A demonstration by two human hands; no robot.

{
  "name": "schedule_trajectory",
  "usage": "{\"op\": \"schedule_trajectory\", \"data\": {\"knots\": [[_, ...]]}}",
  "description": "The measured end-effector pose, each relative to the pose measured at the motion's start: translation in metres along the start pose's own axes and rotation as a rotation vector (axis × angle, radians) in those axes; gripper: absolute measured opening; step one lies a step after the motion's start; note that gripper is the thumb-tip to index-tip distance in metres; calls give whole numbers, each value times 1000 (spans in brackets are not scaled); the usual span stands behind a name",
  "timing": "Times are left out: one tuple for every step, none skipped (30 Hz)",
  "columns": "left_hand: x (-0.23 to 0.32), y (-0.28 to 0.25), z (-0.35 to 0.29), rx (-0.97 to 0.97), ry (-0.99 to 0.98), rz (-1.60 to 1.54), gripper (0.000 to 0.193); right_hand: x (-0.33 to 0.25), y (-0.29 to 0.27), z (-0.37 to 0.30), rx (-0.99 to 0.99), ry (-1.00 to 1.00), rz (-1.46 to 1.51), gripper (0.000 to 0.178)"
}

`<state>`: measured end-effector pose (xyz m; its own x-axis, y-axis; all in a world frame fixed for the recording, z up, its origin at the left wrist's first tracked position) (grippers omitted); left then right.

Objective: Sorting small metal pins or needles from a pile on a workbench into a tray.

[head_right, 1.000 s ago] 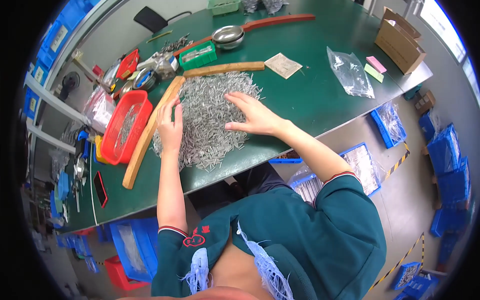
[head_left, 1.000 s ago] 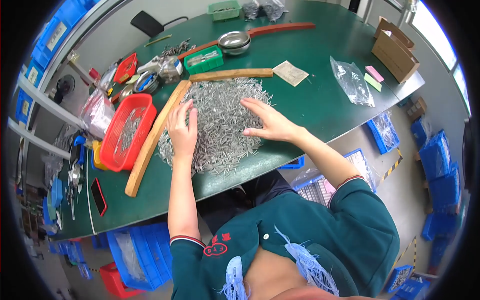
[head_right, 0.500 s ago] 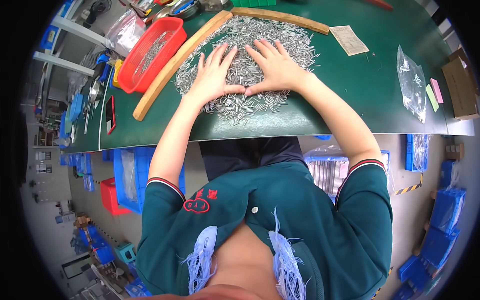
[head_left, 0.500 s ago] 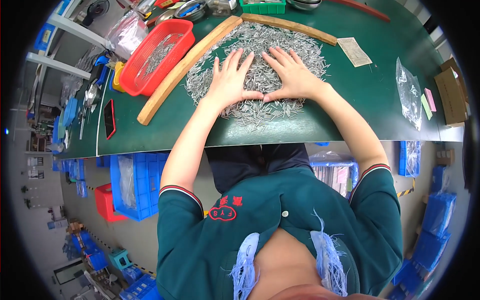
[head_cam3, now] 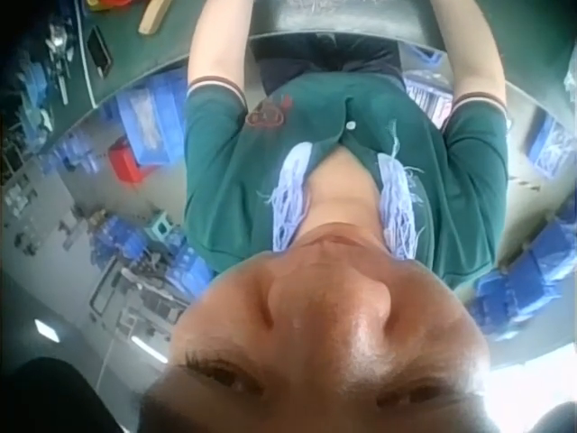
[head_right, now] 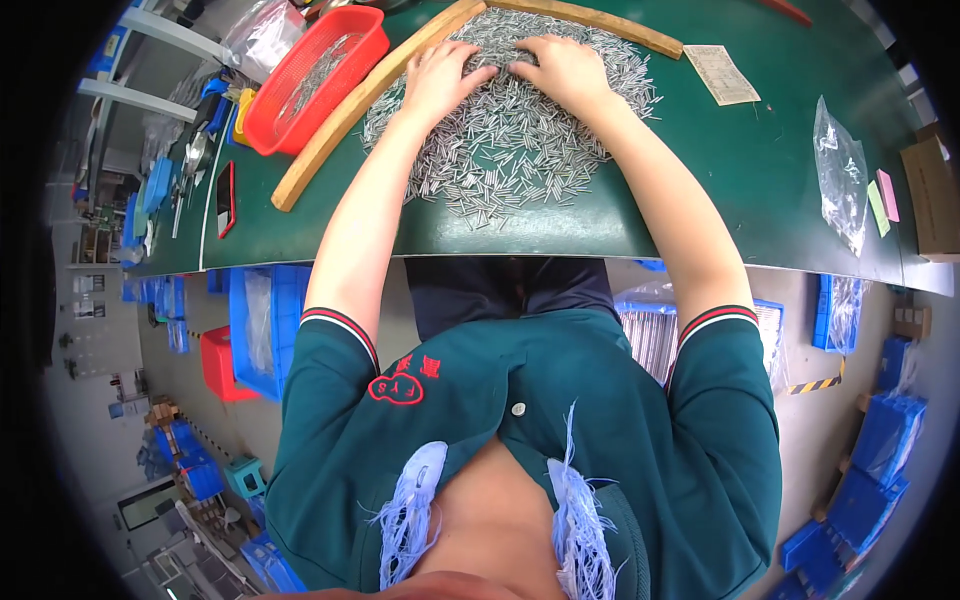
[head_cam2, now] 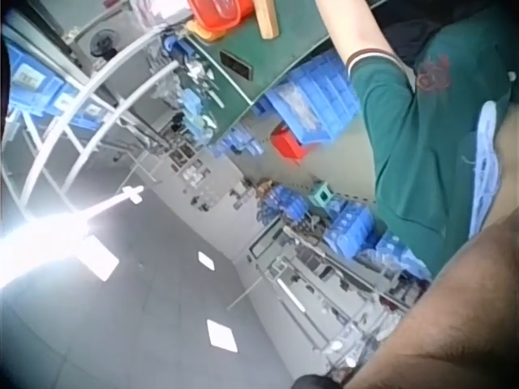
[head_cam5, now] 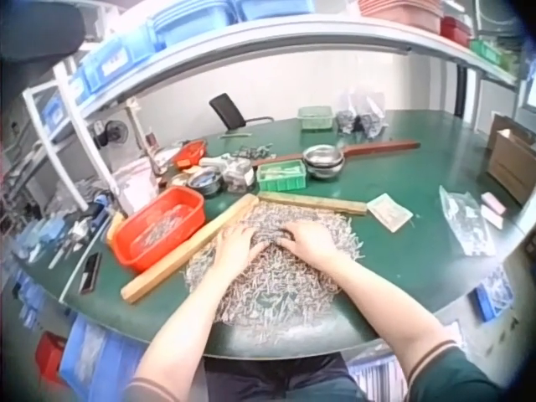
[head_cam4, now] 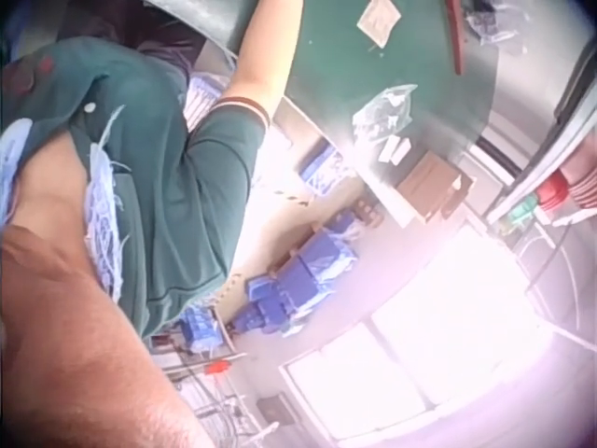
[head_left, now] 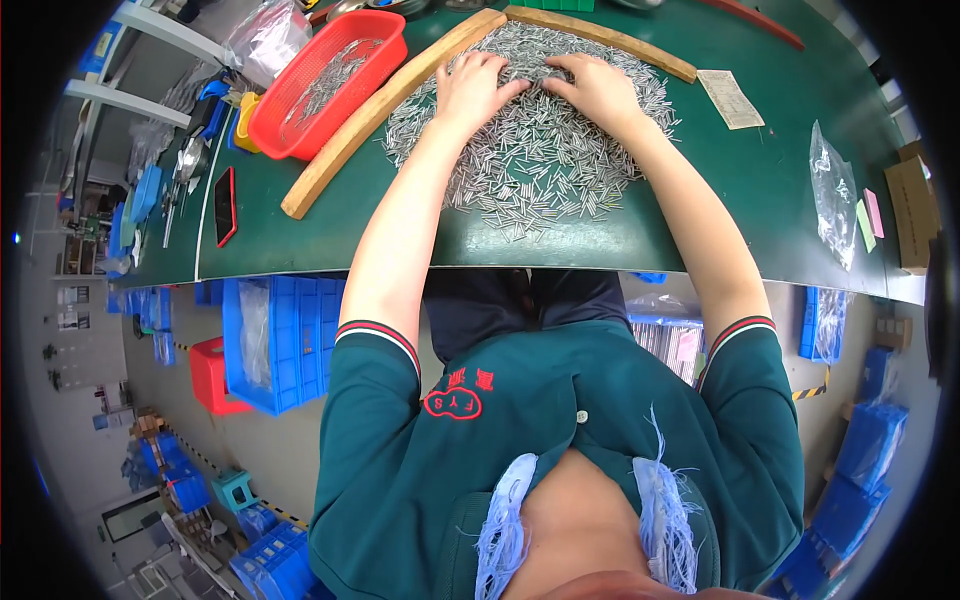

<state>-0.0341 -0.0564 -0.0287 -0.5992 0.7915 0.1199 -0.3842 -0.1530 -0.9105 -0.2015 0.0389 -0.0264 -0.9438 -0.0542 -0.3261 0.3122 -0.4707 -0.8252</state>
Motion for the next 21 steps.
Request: {"op": "schedule_trajectory", "data": {"knots": [[-2,-1,3,-20,-57,-14,56,0,-1,5,-31,69,7,38],[-4,-3,6,-39,-114,-28,53,1,-2,10,-63,138,14,36],[-7,-4,9,-4,-143,-40,48,4,-2,14,-73,145,34,34],[-11,-7,11,-4,-145,-39,48,7,-1,14,-74,143,36,34],[-18,-12,12,3,-123,-55,47,9,-2,14,-2,102,53,34],[-27,-17,10,10,-105,-68,46,9,-1,14,69,58,74,34],[-28,-25,2,41,-67,-32,47,7,-6,8,56,54,89,34],[-29,-34,-4,36,-71,-32,47,7,-10,3,50,54,92,34],[-32,-46,-11,12,-51,-37,44,4,-17,-2,78,-6,164,34],[-35,-53,-18,-12,-28,-45,42,2,-21,-6,104,-63,233,34],[-37,-60,-26,-7,3,-21,40,0,-23,-10,113,-67,225,34],[-36,-65,-32,-10,1,-20,40,-3,-25,-11,111,-66,228,34],[-32,-68,-37,-53,72,-6,38,-5,-25,-10,111,-47,271,35],[-28,-71,-43,-96,144,8,37,-7,-26,-10,110,-26,313,35],[-15,-79,-48,-157,171,52,33,-14,-29,-8,111,-26,317,35],[-6,-79,-52,-160,169,52,33,-22,-32,-7,127,-17,419,34],[3,-77,-55,-200,226,75,35,-25,-33,-6,144,-6,520,33],[12,-75,-58,-239,284,98,36,-23,-29,-9,144,-4,522,33],[20,-75,-60,-256,313,122,38,-22,-26,-13,199,-61,393,32],[23,-70,-59,-259,317,120,38,-20,-24,-16,253,-116,263,31],[23,-65,-61,-248,331,201,38,-25,-28,-20,266,-169,150,29]]}}
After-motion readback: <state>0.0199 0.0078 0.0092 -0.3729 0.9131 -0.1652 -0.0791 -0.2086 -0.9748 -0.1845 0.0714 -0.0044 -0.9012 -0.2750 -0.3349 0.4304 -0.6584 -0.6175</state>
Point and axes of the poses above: each hand's wrist, its own z-axis towards the middle knuckle, its own y-axis out of the palm, x = y × z, the point moved 2 cm from there along z, towards the middle knuckle, and after that the axes turned 1 degree about -x, right-handed, at the moved point
